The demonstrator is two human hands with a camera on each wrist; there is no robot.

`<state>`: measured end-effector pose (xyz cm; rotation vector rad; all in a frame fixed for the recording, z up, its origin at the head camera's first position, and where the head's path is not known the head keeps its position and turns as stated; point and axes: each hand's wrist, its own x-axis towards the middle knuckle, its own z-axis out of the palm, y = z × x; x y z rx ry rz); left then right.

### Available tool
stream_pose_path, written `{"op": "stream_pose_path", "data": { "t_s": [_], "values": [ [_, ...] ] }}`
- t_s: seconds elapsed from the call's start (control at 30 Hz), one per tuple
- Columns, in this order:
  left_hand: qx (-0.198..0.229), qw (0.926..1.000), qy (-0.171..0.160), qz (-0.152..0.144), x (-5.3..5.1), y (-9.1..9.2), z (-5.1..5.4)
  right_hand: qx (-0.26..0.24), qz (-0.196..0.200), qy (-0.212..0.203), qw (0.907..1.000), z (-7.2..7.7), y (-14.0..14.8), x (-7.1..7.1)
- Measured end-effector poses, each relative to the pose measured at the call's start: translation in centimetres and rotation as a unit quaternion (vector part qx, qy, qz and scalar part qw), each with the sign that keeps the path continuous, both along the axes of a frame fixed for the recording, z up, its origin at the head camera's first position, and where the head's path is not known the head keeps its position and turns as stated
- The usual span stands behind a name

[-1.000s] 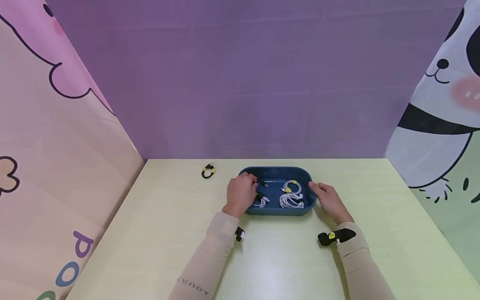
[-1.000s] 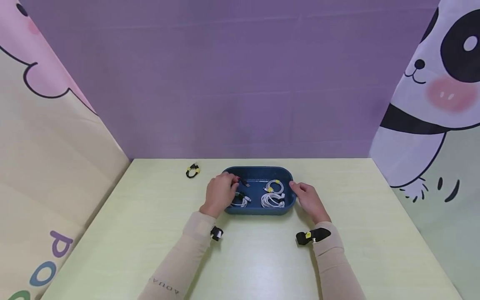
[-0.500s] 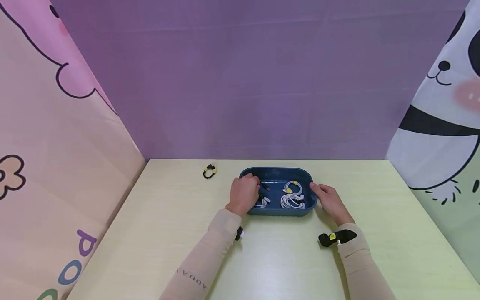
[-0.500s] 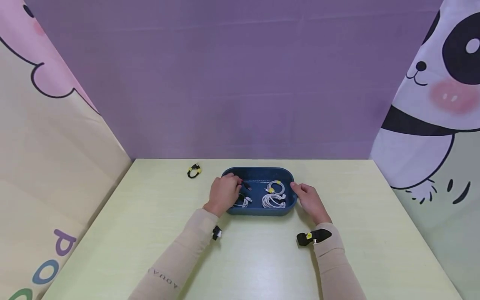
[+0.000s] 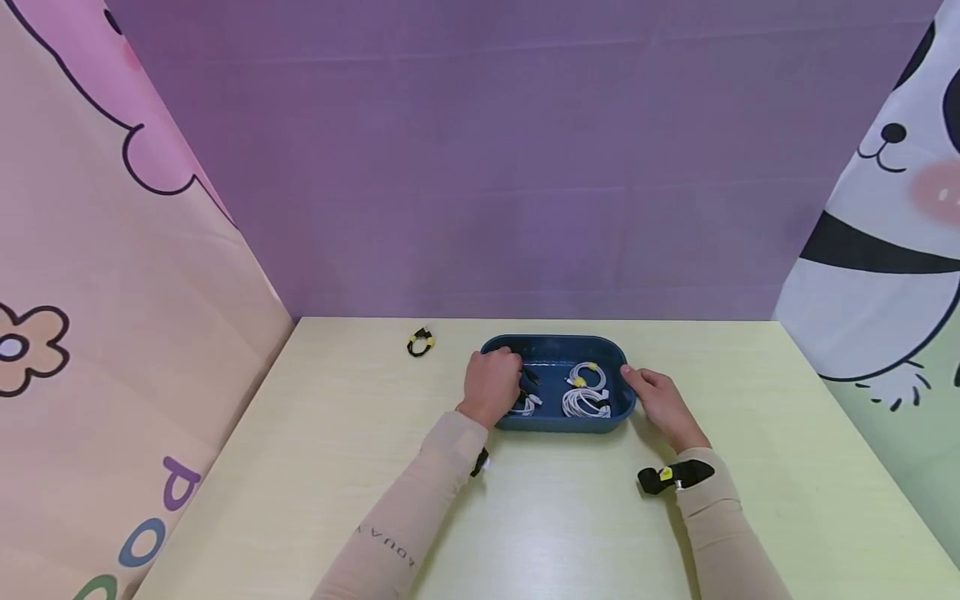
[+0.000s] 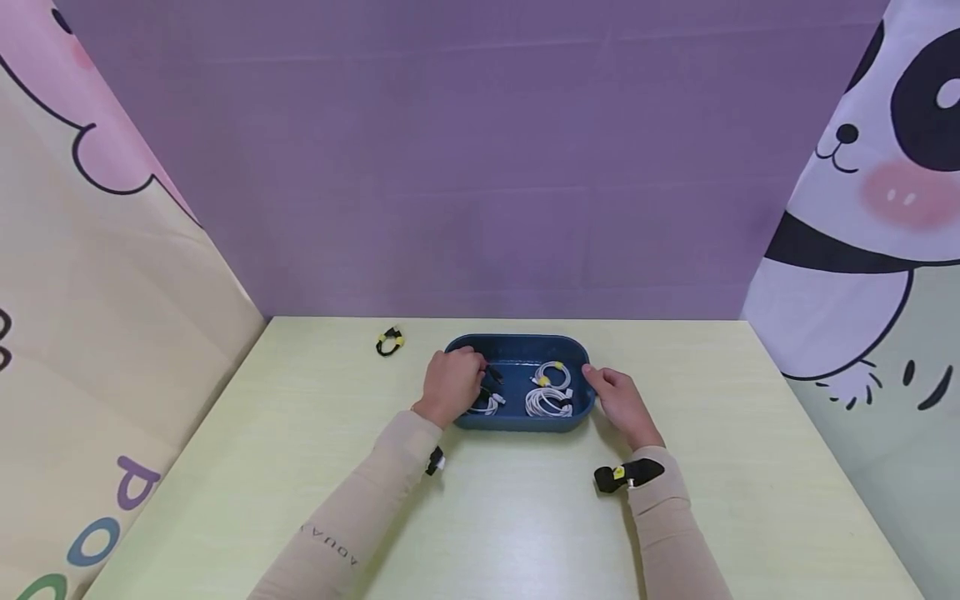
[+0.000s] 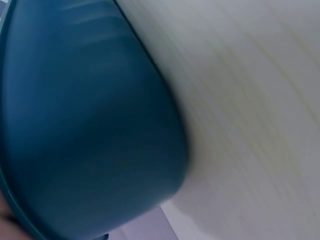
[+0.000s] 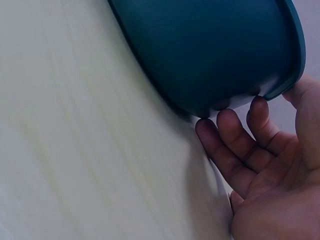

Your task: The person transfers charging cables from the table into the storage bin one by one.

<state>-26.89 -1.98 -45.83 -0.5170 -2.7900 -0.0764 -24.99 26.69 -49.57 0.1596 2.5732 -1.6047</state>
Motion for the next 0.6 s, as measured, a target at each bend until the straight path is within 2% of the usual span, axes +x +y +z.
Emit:
{"op": "stream_pose_path", "data": {
  "t_s": [0.33,0.6],
  "values": [
    [-0.044,0.9985,-0.031,0.013,-0.36,0.51,-0.36,-0.003,-0.002,-0.008,1.0,-0.23,0.24,-0.19],
    [-0.066,0.9973,-0.028,0.016,-0.36,0.74,-0.54,-0.002,-0.002,-0.001,1.0,-0.02,0.17,0.06]
  ]
}}
